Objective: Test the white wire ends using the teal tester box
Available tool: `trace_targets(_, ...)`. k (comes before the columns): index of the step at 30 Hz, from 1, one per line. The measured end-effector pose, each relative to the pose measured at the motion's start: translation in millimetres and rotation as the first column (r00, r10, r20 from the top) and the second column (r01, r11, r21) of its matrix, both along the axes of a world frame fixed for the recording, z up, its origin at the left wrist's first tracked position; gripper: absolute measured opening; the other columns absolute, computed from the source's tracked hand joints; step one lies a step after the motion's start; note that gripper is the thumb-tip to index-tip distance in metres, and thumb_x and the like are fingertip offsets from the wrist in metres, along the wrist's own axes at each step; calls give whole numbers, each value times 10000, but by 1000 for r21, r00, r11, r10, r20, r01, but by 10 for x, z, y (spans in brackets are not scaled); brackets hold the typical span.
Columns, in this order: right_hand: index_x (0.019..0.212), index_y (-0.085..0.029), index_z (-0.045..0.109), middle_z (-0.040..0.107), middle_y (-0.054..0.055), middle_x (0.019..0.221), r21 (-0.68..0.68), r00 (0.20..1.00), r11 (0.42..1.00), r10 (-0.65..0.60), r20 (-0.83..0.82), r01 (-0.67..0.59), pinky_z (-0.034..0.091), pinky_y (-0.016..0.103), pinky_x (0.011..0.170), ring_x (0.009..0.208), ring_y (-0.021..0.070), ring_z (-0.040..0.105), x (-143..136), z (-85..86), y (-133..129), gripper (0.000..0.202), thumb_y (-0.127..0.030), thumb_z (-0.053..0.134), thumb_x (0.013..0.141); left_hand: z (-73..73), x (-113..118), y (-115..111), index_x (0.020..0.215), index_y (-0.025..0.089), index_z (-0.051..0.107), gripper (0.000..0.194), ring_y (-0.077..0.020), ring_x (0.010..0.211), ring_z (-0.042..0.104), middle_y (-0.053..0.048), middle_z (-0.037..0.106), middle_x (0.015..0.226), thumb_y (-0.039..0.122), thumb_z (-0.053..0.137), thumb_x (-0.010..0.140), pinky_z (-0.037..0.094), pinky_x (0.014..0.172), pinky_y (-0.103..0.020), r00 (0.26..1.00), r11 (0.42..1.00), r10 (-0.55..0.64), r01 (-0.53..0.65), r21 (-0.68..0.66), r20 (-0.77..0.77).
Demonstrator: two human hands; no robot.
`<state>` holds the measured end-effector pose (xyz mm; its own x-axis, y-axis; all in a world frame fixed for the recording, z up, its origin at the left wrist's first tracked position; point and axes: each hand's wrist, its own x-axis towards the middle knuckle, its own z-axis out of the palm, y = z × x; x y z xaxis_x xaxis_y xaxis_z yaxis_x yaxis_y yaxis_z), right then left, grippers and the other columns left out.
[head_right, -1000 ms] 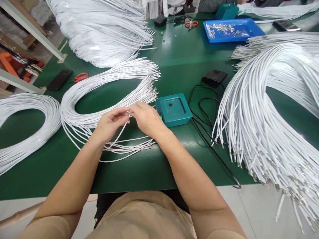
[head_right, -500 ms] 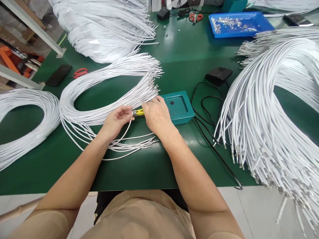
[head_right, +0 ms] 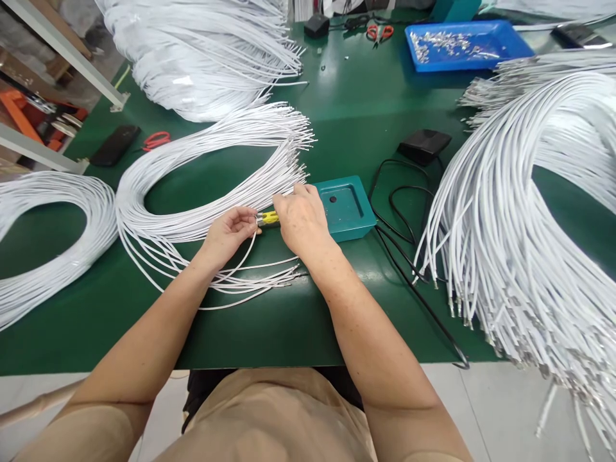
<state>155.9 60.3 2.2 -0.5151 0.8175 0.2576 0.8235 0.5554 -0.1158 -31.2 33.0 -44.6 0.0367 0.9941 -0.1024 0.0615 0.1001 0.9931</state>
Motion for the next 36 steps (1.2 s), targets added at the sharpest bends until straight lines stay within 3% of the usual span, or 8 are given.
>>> trace_targets(6,903,-157,657,676,80,814,46,1000,999,-11,2,11,325,432,1000,942,251,534,62,38,-46,140,-141,529,849,18,-5,-5,977,152,625,312,-103,673,655,34,610,735,198,709,681,515,712,-248,1000,999,14,-14,-40,-17)
trace_targets(12,1207,-135,570,548,174,1340,140,926,915,-370,-74,377,183,634,1103,1302,345,398,205,6,-38,330,-295,483,931,64,-24,-8,947,146,630,329,-117,688,659,21,620,750,212,748,647,524,717,-264,1000,996,15,-14,-87,15)
trace_targets(18,1129,-139,618,588,166,1279,74,929,932,-342,-141,355,199,608,1110,1260,332,447,208,13,-18,284,-293,487,930,149,-162,-43,946,155,637,309,-111,704,651,5,635,824,223,761,671,516,732,-261,1000,999,19,-19,-42,10)
trace_targets(22,967,-163,680,681,111,1041,16,915,980,-180,-362,199,356,454,997,1037,261,549,90,133,-103,245,-275,463,946,280,-216,-90,1006,188,638,294,-83,742,632,-39,648,1097,237,739,735,483,669,-207,999,997,-5,2,80,40)
trace_targets(26,893,-167,690,683,59,877,-69,806,997,-8,-592,-40,402,314,826,875,186,559,-106,201,-250,217,-290,515,931,424,-163,-156,1071,204,607,370,-97,729,627,-17,662,923,250,756,735,455,601,-185,999,991,-7,1,135,41)
trace_targets(30,829,-161,684,649,29,791,-186,689,973,-42,-723,-135,388,259,735,791,144,543,-208,210,-332,226,-370,606,868,555,-86,-230,1132,213,553,466,-107,739,614,2,646,854,270,768,722,466,617,-193,998,989,-48,53,140,-43)
trace_targets(33,730,-157,666,639,5,749,-332,609,915,-130,-782,-230,377,241,682,731,120,534,-208,222,-332,212,-334,616,834,645,-36,-314,1143,219,530,506,-106,764,614,11,645,846,270,779,706,496,726,-223,994,989,-60,71,130,-90)
trace_targets(36,700,-141,668,629,-12,682,-480,547,774,-211,-810,-412,381,229,651,677,108,535,-167,256,-313,199,-312,624,794,719,-3,-479,1154,227,527,508,-124,807,631,7,653,843,272,775,714,509,803,-258,991,987,-56,73,141,-122)
